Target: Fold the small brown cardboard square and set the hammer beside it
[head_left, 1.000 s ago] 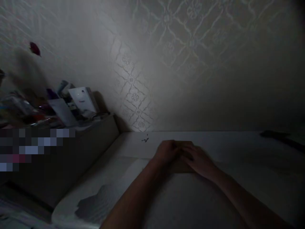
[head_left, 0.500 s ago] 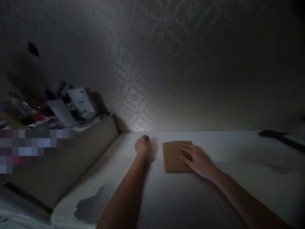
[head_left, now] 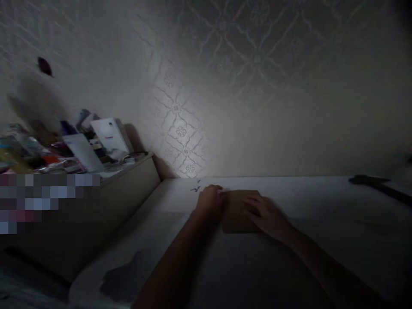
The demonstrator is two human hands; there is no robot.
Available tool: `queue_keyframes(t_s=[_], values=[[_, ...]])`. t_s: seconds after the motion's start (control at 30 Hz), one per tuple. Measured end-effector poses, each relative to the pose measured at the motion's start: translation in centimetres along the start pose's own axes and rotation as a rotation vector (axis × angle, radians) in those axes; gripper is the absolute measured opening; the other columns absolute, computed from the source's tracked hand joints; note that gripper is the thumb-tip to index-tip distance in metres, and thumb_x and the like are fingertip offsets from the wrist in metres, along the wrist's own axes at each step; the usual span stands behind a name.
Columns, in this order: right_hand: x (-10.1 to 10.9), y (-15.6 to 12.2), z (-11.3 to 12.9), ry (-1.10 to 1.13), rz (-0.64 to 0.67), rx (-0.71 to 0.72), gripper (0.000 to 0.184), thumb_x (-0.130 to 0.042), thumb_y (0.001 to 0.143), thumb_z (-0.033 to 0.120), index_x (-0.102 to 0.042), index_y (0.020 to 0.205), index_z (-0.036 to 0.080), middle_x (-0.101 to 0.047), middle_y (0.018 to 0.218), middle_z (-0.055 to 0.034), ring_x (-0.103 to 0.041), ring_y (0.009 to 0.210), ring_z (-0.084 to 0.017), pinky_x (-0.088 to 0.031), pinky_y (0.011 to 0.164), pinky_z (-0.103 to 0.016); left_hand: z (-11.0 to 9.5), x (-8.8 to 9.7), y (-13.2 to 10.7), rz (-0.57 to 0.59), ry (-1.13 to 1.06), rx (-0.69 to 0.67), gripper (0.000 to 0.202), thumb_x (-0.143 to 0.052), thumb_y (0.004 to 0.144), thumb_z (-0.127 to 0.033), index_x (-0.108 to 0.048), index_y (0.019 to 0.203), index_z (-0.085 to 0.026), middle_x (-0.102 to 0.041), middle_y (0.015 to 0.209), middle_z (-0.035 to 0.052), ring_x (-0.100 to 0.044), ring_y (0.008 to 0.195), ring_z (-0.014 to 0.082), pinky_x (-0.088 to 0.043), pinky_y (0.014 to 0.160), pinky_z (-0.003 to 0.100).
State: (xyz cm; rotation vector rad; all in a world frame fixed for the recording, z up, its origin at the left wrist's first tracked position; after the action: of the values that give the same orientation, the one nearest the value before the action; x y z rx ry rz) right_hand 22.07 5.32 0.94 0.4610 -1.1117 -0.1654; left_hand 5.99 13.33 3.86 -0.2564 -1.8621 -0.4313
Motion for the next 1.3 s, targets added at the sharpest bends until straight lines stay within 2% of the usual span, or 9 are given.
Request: queue_keyframes(t_s=[0.1,0.27,0.6,0.93,1.07,1.13,1.2,1.3], values=[[0.0,0.0,0.1,0.006,0.015,-0.005,0.033,-0.057,0.089,0.028,-0.069,0.117,0.017,-0.063,0.129,-0.0137,-0.058,0.118,-0.027,-0.044,0.105,-0.045,-2.4,-1.0,-0.7,0.123,0.042,-0.16,0.032,-0.055,0.09,-0.033,-0.067,0.115,-0.018,-0.065,0.123,0.012,-0.061,0.114,0.0265,-0.048,0.098,0.034],[0.0,0.1,0.2,0.011,0.024,-0.002,0.033,-0.057,0.089,0.027,-0.068,0.118,0.017,-0.063,0.129,-0.0122,-0.057,0.12,-0.027,-0.044,0.105,-0.043,-3.5,-1.4,-1.3,0.18,0.045,-0.212,0.043,-0.054,0.09,-0.039,-0.059,0.128,-0.019,-0.06,0.13,0.0137,-0.059,0.116,0.0284,-0.047,0.099,0.038],[-0.1,0.0,-0.1,0.002,-0.006,0.009,0.032,-0.057,0.088,0.028,-0.069,0.116,0.021,-0.065,0.127,-0.011,-0.059,0.117,-0.027,-0.044,0.104,-0.046,-3.4,-1.6,-1.4,0.225,0.038,-0.212,0.047,-0.05,0.09,-0.036,-0.052,0.135,-0.02,-0.053,0.139,0.013,-0.055,0.122,0.0285,-0.044,0.103,0.04],[0.0,-0.1,0.1,-0.004,0.01,0.0,0.032,-0.055,0.089,0.028,-0.069,0.116,0.018,-0.063,0.129,-0.0129,-0.057,0.119,-0.027,-0.044,0.105,-0.046,-3.3,-1.5,-1.4,0.238,0.046,-0.156,0.052,-0.051,0.089,-0.038,-0.049,0.136,-0.014,-0.054,0.138,0.0156,-0.055,0.124,0.0282,-0.044,0.103,0.037],[-0.1,0.1,-0.1,0.036,-0.008,0.006,0.034,-0.052,0.09,0.028,-0.067,0.119,0.018,-0.064,0.128,-0.0123,-0.058,0.119,-0.026,-0.044,0.105,-0.045,-3.2,-1.5,-1.7,0.242,0.104,-0.092,0.049,-0.047,0.091,-0.035,-0.048,0.136,-0.014,-0.052,0.141,0.017,-0.052,0.127,0.0305,-0.043,0.104,0.045],[0.3,0.3,-0.6,0.067,-0.067,-0.017,0.037,-0.045,0.092,0.027,-0.064,0.122,0.017,-0.065,0.126,-0.0128,-0.058,0.118,-0.025,-0.044,0.106,-0.044,-3.9,-1.4,-2.2,0.215,0.151,-0.1,0.045,-0.04,0.094,-0.032,-0.05,0.135,-0.016,-0.049,0.144,0.0163,-0.048,0.131,0.0309,-0.038,0.108,0.051],[1.1,0.5,-1.5,0.081,-0.156,-0.073,0.041,-0.039,0.093,0.026,-0.062,0.125,0.016,-0.065,0.125,-0.0135,-0.059,0.118,-0.025,-0.044,0.106,-0.044,-5.4,-1.6,-2.9,0.191,0.161,-0.159,0.046,-0.035,0.096,-0.033,-0.051,0.134,-0.014,-0.049,0.145,0.0169,-0.045,0.133,0.0316,-0.034,0.11,0.053],[2.3,0.4,-2.7,0.079,-0.262,-0.142,0.043,-0.038,0.093,0.028,-0.061,0.126,0.015,-0.065,0.124,-0.0144,-0.059,0.118,-0.026,-0.045,0.105,-0.043,-8.4,-2.4,-4.2,0.179,0.083,-0.24,0.062,-0.035,0.096,-0.051,-0.049,0.139,-0.01,-0.046,0.147,0.0198,-0.039,0.138,0.0352,-0.031,0.113,0.051]])
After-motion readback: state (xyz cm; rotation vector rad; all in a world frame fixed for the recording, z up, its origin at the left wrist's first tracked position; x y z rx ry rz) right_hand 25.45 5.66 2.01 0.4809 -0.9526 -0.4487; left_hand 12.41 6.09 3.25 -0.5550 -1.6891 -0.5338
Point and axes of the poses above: each hand's wrist, its own y-axis towards the middle knuckle, its own x-axis out of the back of the hand, z = x × y, the point moved 7 cm from there along y, towards the middle knuckle
